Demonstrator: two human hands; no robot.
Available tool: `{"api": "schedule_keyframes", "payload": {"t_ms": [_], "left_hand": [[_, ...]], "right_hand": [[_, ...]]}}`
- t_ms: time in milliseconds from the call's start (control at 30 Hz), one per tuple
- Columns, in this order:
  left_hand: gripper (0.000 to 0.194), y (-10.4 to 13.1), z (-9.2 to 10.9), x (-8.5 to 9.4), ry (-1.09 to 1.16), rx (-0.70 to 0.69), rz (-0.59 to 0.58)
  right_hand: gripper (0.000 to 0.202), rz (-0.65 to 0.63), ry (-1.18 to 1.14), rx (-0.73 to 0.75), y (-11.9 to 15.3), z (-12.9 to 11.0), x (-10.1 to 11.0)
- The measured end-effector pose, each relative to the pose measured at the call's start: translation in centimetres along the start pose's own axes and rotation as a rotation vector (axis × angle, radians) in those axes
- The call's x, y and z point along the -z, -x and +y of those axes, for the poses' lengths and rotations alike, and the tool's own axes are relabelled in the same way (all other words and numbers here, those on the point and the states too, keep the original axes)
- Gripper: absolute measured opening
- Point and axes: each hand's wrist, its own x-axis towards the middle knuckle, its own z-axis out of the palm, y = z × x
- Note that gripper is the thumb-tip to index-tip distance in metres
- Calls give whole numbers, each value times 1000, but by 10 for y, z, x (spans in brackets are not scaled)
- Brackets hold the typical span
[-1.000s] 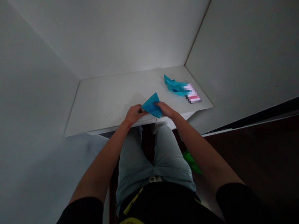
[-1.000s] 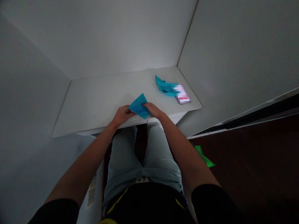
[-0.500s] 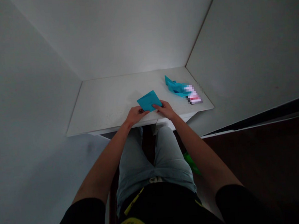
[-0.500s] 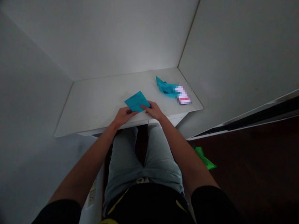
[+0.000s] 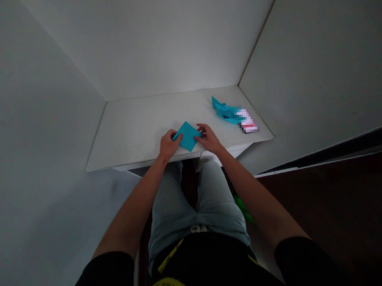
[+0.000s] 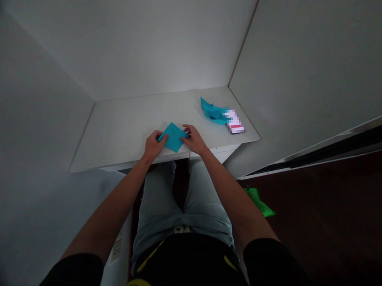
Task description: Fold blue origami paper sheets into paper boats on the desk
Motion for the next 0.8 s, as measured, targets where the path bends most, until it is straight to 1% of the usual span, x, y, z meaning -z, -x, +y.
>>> {"api": "schedule_keyframes", "payload": {"t_ms": [67, 100, 133, 200, 267, 333, 500, 633, 700, 733, 800], "left_hand": [[38, 2, 1, 2, -156, -36, 51], [47, 4, 1, 3, -215, -74, 52], [52, 5, 1, 4, -254, -124, 23], [55, 8, 0, 5, -284, -244, -106], [59, 10, -3, 5, -304, -342, -236], [62, 11, -5, 3, -327, -382, -298], [70, 9, -7, 0, -348, -399, -320], [81, 4, -10, 6, -357, -386, -335], [86, 1, -15, 13, -349, -350, -297], [85, 0, -19, 17, -345, -330, -270], [75, -2, -26, 25, -328, -302, -220]], "right_hand": [[65, -6, 170, 69, 2, -2, -2], [61, -29, 256, 104, 3, -5, -3], [58, -70, 333, 135, 5, -8, -4], [58, -181, 446, 183, 8, -14, -6], [59, -275, 507, 209, 10, -20, -9], [58, -311, 520, 216, 11, -23, -11], [56, -255, 493, 173, 10, -21, -14], [58, -205, 482, 136, 8, -17, -14], [63, -152, 486, 115, 7, -15, -13], [66, -129, 488, 104, 7, -13, -13], [70, -102, 493, 82, 6, -10, -12]]}}
